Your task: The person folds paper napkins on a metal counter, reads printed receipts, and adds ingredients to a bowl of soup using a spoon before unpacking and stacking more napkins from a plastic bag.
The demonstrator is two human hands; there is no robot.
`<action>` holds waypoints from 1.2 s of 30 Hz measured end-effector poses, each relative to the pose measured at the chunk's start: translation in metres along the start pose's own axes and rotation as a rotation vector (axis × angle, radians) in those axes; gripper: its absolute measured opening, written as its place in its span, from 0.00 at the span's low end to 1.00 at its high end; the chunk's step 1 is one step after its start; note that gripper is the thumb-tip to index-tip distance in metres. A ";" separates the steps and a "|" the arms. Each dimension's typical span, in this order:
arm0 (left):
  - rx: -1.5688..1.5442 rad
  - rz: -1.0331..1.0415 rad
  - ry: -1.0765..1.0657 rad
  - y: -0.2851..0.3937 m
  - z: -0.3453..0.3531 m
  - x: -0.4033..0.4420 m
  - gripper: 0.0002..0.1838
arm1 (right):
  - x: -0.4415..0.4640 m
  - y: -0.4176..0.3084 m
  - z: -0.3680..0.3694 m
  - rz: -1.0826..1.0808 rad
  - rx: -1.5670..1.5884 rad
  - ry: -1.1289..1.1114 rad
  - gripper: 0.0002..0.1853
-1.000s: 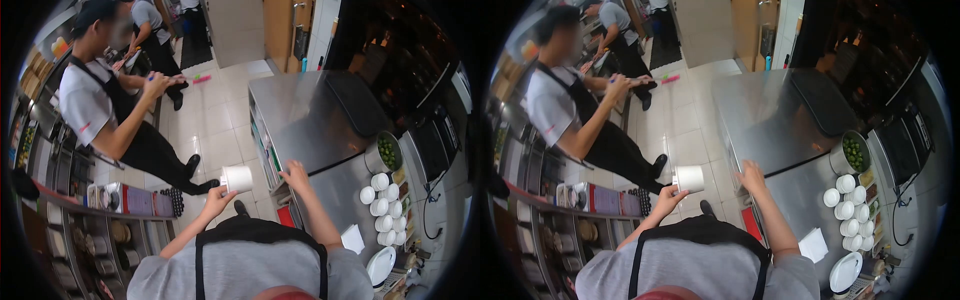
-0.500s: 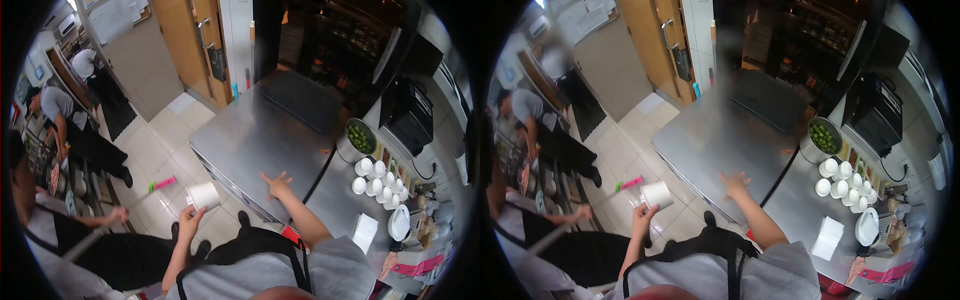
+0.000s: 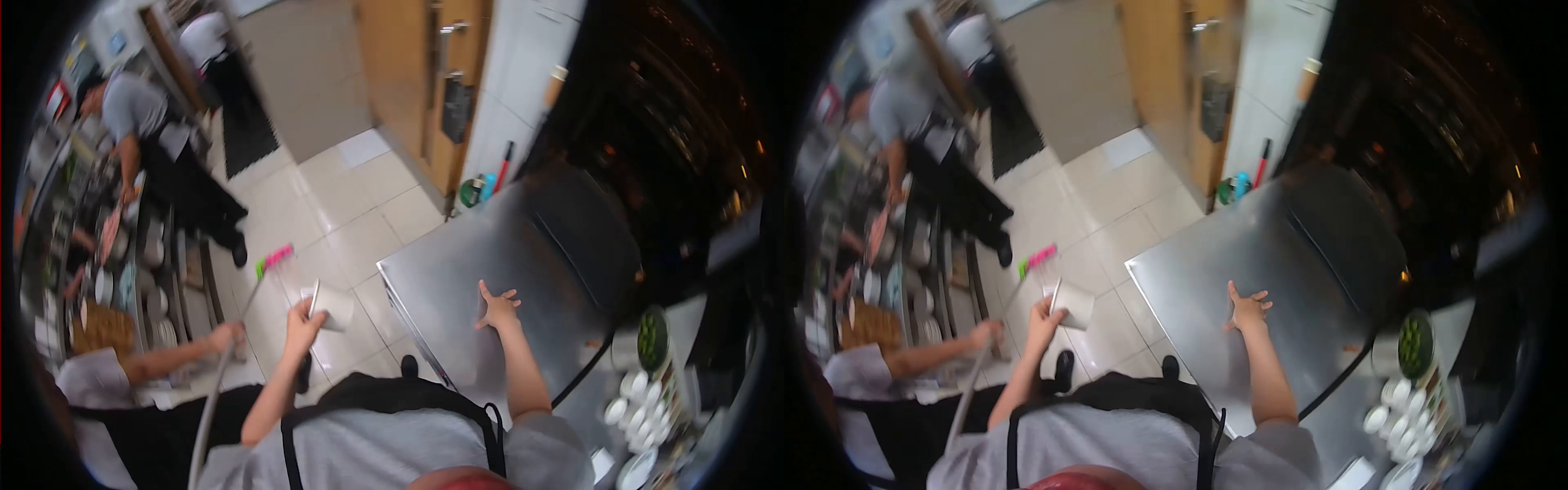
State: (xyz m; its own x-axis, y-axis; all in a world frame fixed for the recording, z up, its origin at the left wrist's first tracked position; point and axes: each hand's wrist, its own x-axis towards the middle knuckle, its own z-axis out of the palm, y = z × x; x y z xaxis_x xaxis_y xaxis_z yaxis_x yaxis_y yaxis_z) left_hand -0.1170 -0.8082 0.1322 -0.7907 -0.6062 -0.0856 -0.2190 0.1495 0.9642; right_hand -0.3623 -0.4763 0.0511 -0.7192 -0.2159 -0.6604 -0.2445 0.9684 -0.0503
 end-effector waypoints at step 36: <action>0.792 -0.166 0.730 -0.086 -0.485 0.298 0.06 | 0.510 -0.537 -0.001 -0.498 -0.474 -0.174 0.25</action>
State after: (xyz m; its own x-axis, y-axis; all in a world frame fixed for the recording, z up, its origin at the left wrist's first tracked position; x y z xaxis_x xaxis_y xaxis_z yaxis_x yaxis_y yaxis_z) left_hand -0.0562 -1.3807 0.1456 -0.2448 -0.9438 0.2221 -0.8048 0.3256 0.4963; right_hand -0.5981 -1.1061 -0.2579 -0.3438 -0.5578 -0.7554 -0.8023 0.5925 -0.0723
